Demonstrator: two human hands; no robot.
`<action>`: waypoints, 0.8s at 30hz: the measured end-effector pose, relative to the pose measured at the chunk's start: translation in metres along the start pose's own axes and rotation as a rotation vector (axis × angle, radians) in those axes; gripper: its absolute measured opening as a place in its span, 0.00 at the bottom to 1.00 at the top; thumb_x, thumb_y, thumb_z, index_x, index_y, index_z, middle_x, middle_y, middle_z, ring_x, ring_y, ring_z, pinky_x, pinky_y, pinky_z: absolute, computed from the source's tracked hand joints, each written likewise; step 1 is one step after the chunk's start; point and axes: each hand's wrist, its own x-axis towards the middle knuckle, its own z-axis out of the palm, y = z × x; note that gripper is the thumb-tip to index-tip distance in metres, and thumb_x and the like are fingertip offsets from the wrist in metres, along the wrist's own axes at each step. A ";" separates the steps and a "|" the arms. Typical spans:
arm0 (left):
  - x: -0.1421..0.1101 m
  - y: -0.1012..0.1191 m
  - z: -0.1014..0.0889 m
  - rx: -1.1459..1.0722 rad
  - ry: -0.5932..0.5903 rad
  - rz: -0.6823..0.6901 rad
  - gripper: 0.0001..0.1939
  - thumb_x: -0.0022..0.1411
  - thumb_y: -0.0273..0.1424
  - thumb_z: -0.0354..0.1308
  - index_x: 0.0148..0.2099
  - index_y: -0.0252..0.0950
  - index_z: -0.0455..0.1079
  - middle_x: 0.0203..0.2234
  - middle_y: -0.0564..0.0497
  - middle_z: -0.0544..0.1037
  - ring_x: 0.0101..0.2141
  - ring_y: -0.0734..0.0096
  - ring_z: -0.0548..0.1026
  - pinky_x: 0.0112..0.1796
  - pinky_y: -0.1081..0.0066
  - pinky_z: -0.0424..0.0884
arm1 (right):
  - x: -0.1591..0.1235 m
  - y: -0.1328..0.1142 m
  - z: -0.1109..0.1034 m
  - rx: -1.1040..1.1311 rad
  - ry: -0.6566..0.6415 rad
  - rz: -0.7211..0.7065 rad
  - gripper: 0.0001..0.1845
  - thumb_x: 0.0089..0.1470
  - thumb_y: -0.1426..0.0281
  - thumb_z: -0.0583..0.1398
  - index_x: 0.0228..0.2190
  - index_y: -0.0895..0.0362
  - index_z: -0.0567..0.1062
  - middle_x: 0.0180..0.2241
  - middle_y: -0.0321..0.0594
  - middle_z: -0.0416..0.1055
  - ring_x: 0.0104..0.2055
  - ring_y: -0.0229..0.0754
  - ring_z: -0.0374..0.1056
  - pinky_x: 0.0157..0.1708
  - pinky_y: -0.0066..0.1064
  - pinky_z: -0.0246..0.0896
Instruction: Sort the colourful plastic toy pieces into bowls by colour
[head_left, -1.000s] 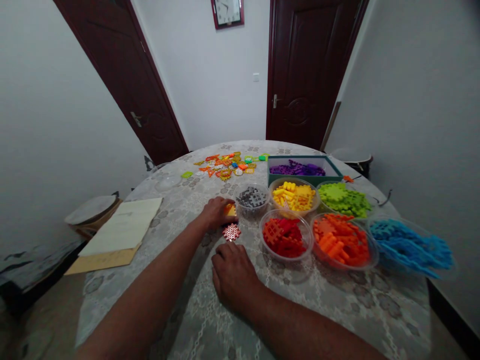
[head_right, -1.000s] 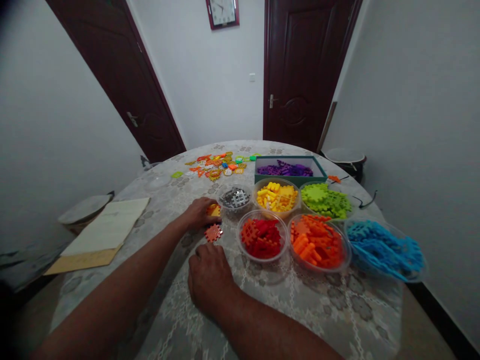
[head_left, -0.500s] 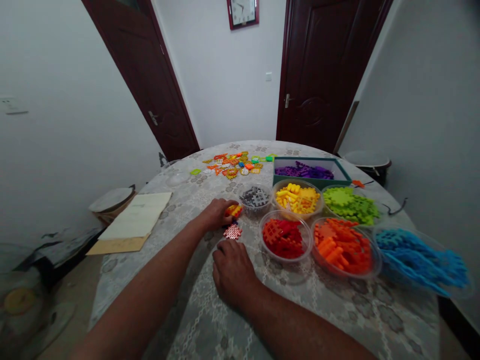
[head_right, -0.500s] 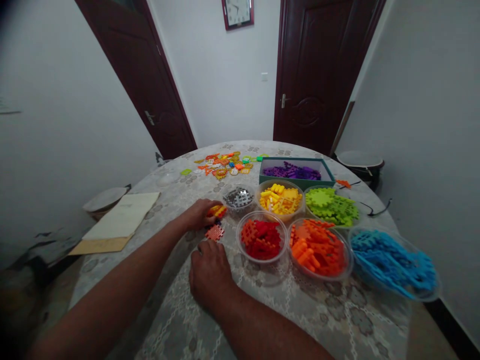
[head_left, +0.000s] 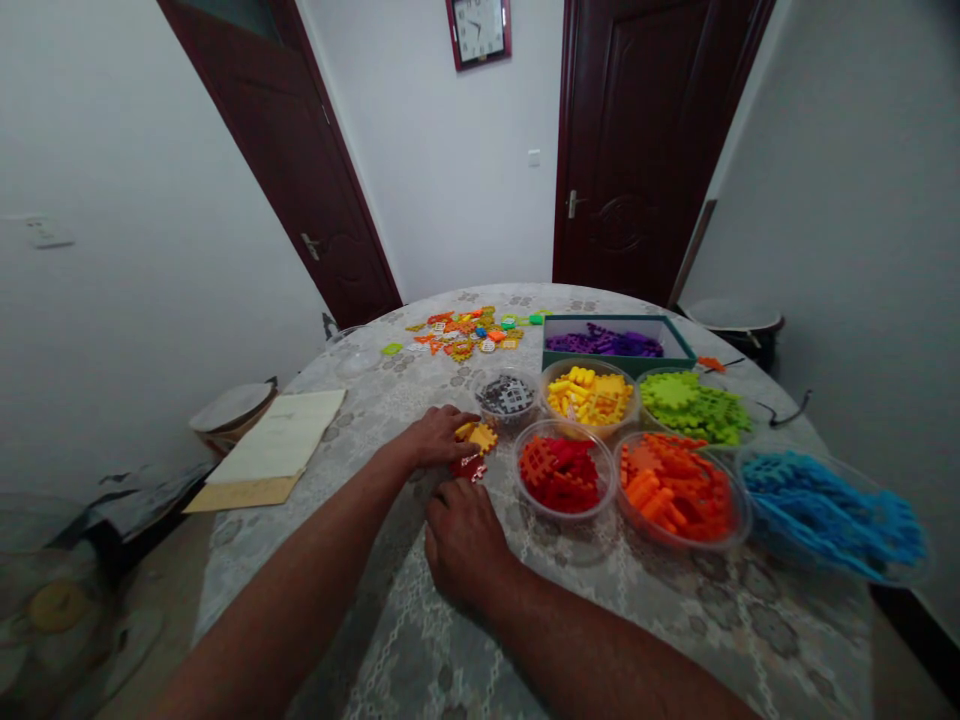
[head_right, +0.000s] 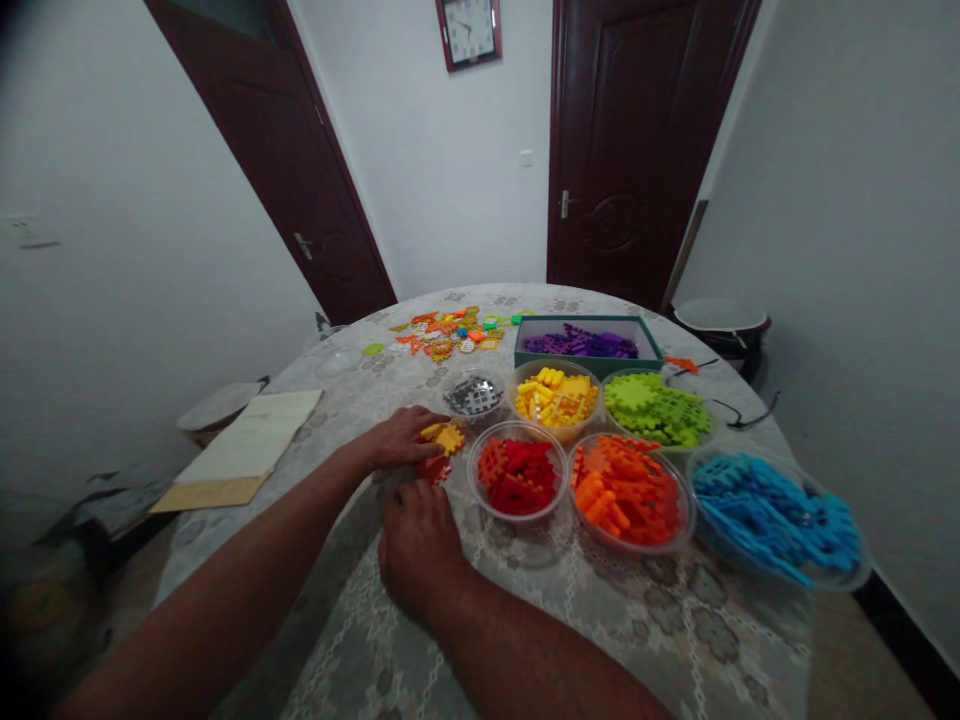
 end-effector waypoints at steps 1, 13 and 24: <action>0.000 0.005 0.000 -0.010 -0.005 -0.037 0.38 0.63 0.56 0.61 0.70 0.46 0.71 0.63 0.37 0.73 0.60 0.40 0.71 0.60 0.50 0.66 | 0.000 0.000 0.000 -0.003 -0.008 0.007 0.11 0.63 0.70 0.61 0.46 0.58 0.79 0.50 0.50 0.73 0.56 0.55 0.65 0.61 0.48 0.59; 0.003 0.047 0.022 0.095 0.151 -0.260 0.33 0.60 0.55 0.64 0.61 0.44 0.74 0.51 0.35 0.75 0.52 0.39 0.75 0.47 0.51 0.73 | 0.002 0.000 0.001 0.007 -0.031 0.029 0.27 0.60 0.72 0.61 0.61 0.63 0.75 0.58 0.57 0.72 0.60 0.57 0.64 0.63 0.48 0.55; -0.007 0.015 0.019 -0.042 0.173 -0.106 0.29 0.53 0.42 0.74 0.56 0.43 0.76 0.46 0.43 0.77 0.44 0.54 0.79 0.43 0.65 0.72 | 0.003 -0.001 -0.003 -0.042 -0.044 -0.082 0.07 0.64 0.70 0.61 0.38 0.57 0.80 0.41 0.46 0.76 0.48 0.51 0.68 0.52 0.44 0.60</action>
